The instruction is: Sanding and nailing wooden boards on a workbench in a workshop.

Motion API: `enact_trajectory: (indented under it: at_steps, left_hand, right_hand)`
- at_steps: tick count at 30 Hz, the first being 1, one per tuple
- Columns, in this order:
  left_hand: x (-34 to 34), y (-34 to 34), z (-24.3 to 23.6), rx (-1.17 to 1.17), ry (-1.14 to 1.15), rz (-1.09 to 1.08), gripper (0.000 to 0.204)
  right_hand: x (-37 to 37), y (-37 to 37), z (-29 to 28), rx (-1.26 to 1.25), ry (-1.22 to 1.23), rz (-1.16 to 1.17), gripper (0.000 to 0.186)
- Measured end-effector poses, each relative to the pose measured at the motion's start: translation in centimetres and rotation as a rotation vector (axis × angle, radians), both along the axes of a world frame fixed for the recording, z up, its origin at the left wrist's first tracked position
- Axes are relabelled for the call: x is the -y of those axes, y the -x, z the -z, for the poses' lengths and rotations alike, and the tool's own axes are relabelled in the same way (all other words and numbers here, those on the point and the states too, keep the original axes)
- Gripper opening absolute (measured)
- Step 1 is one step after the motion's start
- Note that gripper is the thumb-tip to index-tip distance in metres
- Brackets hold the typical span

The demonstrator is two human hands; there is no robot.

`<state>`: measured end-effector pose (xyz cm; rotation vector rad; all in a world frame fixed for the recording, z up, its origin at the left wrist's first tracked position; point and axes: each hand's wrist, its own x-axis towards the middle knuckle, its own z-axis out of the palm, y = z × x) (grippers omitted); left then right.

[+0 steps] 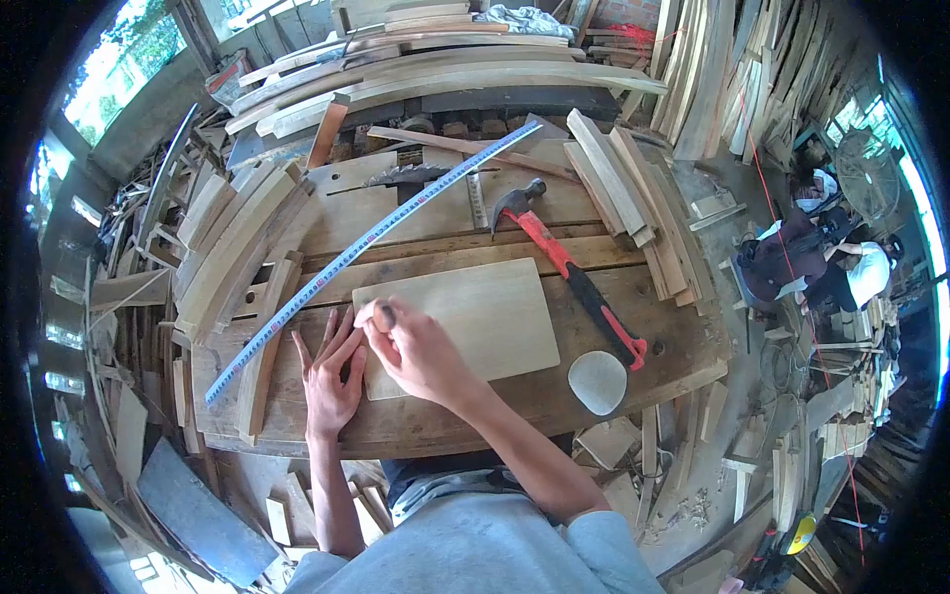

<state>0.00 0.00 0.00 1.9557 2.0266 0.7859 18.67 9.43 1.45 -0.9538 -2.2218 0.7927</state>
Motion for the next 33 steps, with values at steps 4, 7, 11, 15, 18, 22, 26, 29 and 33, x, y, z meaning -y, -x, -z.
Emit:
enact_trajectory:
  at_steps: [4, 7, 11, 15, 18, 22, 26, 29, 33]
  left_hand:
    - [0.9, -0.4, -0.6, 0.036, 0.053, -0.077, 0.045]
    - [1.6, 1.1, -0.3, 0.026, 0.041, -0.098, 0.045]
    - [1.1, 0.3, -0.6, 0.039, 0.037, -0.084, 0.045]
    - [0.4, -1.0, -0.8, 0.064, 0.016, -0.054, 0.052]
    - [0.6, -0.1, 0.0, 0.047, 0.024, -0.053, 0.061]
    - [0.4, 0.0, -0.3, 0.003, 0.016, -0.024, 0.055]
    - [0.3, -0.4, -0.9, 0.097, 0.021, -0.078, 0.045]
    - [0.7, -0.2, -0.9, 0.078, 0.026, -0.092, 0.044]
    - [0.4, -0.5, -0.8, 0.056, 0.011, -0.086, 0.044]
  right_hand:
    - [-0.4, -3.5, 0.4, -0.350, 0.262, 0.016, 0.019]
    - [-2.8, -8.3, -0.8, -0.209, 0.187, 0.304, 0.015]
    - [-4.0, -9.7, -2.5, 0.148, -0.117, 0.525, 0.010]
    - [-1.2, -4.5, -0.2, 0.327, -0.311, 0.229, 0.020]
    - [2.3, 0.6, -0.8, 0.132, -0.220, 0.048, 0.025]
    - [3.6, 1.0, -0.4, -0.178, 0.076, -0.059, 0.016]
    - [1.6, -4.1, 0.9, -0.332, 0.297, 0.112, 0.017]
    - [-1.5, -9.3, -0.4, -0.060, 0.157, 0.371, 0.017]
    - [-2.2, -9.0, -2.7, 0.308, -0.169, 0.513, 0.022]
